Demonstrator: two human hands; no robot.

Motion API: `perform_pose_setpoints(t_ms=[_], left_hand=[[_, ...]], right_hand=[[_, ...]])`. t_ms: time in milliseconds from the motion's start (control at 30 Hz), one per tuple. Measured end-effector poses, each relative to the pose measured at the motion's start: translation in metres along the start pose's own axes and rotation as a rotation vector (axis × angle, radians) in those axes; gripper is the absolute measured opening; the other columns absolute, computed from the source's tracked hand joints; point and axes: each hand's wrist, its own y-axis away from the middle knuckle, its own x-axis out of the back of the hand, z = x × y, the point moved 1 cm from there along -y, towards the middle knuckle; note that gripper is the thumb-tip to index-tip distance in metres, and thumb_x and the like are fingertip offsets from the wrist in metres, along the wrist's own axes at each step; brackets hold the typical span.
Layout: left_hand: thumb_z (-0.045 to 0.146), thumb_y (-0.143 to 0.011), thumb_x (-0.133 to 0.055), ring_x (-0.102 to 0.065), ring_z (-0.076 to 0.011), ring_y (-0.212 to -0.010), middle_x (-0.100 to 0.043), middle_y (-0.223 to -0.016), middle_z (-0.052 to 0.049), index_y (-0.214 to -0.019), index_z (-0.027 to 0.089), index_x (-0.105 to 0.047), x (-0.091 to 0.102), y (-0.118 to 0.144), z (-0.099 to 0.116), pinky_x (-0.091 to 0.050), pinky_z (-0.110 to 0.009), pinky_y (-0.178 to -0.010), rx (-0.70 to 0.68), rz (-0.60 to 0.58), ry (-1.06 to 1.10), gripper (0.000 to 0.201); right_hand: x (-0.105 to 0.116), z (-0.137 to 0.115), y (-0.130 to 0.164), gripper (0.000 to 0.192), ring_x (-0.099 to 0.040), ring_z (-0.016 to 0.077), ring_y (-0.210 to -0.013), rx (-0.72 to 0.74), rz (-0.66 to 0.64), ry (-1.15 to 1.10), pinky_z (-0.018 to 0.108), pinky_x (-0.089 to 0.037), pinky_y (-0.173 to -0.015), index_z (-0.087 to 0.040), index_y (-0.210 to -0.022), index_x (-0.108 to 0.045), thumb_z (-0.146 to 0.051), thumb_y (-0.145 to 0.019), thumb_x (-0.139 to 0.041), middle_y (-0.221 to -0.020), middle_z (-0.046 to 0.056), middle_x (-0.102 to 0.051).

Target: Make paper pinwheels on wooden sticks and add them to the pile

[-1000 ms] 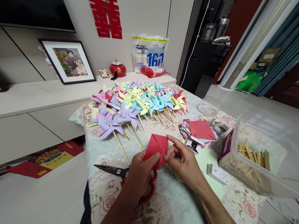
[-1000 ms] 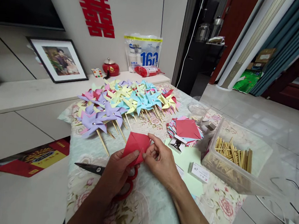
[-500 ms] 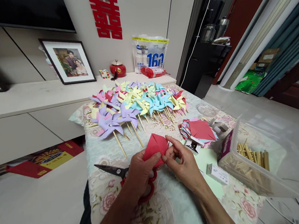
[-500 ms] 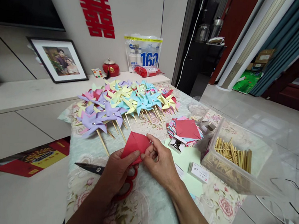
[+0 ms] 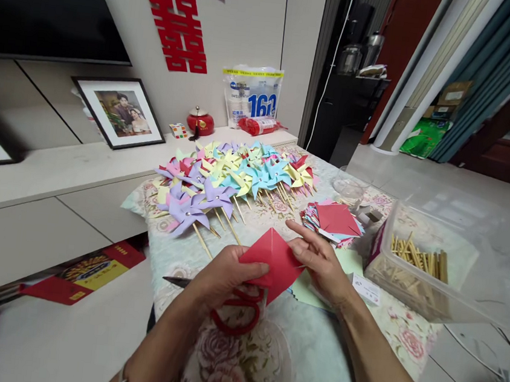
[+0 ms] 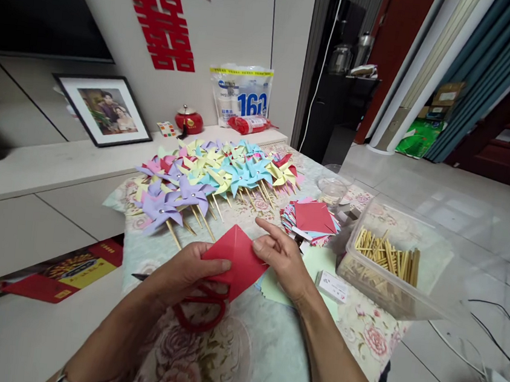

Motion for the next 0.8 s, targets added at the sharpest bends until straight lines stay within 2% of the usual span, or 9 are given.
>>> perform_pose_setpoints(t_ms=[100,233,367,567,667,733,800], left_hand=[[0.037,-0.062,-0.083,-0.064,-0.0165,-0.055,-0.074,-0.071,-0.009,-0.079,0.013,-0.075,0.000,-0.002,0.010,-0.049,-0.024,-0.051,0.017,0.010,-0.159,0.030],[0.033,-0.059,-0.081,-0.059,-0.0147,-0.046,-0.070,-0.060,-0.008,-0.068,0.013,-0.073,-0.004,-0.005,0.019,-0.043,-0.022,-0.044,0.021,0.020,-0.256,0.023],[0.029,-0.059,-0.080,-0.053,-0.0121,-0.040,-0.065,-0.052,-0.005,-0.062,0.014,-0.070,-0.007,-0.007,0.024,-0.036,-0.020,-0.040,0.017,0.009,-0.286,0.018],[0.029,-0.060,-0.080,-0.050,-0.0113,-0.039,-0.065,-0.051,-0.003,-0.064,0.014,-0.073,-0.007,-0.008,0.027,-0.035,-0.020,-0.040,0.032,-0.038,-0.327,0.017],[0.033,-0.062,-0.083,-0.055,-0.0123,-0.043,-0.068,-0.058,-0.004,-0.068,0.014,-0.073,-0.003,-0.010,0.029,-0.038,-0.020,-0.042,0.013,-0.070,-0.287,0.021],[0.039,-0.066,-0.083,-0.060,-0.0137,-0.049,-0.071,-0.064,-0.006,-0.071,0.014,-0.073,0.001,-0.010,0.031,-0.042,-0.021,-0.046,-0.038,-0.094,-0.194,0.028],[0.049,-0.071,-0.079,-0.062,-0.0142,-0.055,-0.072,-0.069,-0.009,-0.076,0.013,-0.073,0.004,-0.009,0.032,-0.046,-0.021,-0.051,-0.095,-0.067,-0.054,0.037]], right_hand=[[-0.006,-0.002,0.003,0.075,-0.059,0.0139,-0.066,-0.098,-0.092,-0.019,0.028,-0.043,-0.065,-0.017,-0.142,-0.050,-0.039,-0.076,-0.079,-0.074,-0.003,-0.063],[-0.011,-0.004,0.005,0.082,-0.067,0.0184,-0.079,-0.173,-0.127,-0.069,0.031,-0.049,-0.073,-0.020,-0.143,-0.047,-0.034,-0.070,-0.083,-0.088,0.001,-0.070],[-0.011,-0.003,0.005,0.081,-0.067,0.0185,-0.084,-0.167,-0.113,-0.044,0.031,-0.051,-0.075,-0.021,-0.139,-0.050,-0.028,-0.066,-0.084,-0.101,0.003,-0.072],[-0.014,-0.001,0.005,0.086,-0.063,0.0136,-0.068,-0.178,-0.122,-0.009,0.025,-0.047,-0.064,-0.018,-0.143,-0.044,-0.021,-0.066,-0.081,-0.086,-0.001,-0.071],[-0.015,-0.002,0.005,0.087,-0.063,0.0131,-0.066,-0.168,-0.114,-0.022,0.025,-0.047,-0.063,-0.019,-0.145,-0.042,-0.020,-0.067,-0.079,-0.084,-0.002,-0.070],[-0.015,-0.002,0.004,0.089,-0.064,0.0137,-0.066,-0.151,-0.086,-0.041,0.026,-0.048,-0.064,-0.019,-0.147,-0.040,-0.020,-0.066,-0.079,-0.085,-0.001,-0.071],[-0.014,-0.002,0.003,0.090,-0.066,0.0148,-0.070,-0.114,-0.030,-0.068,0.027,-0.050,-0.066,-0.019,-0.147,-0.040,-0.021,-0.066,-0.079,-0.091,0.001,-0.073]])
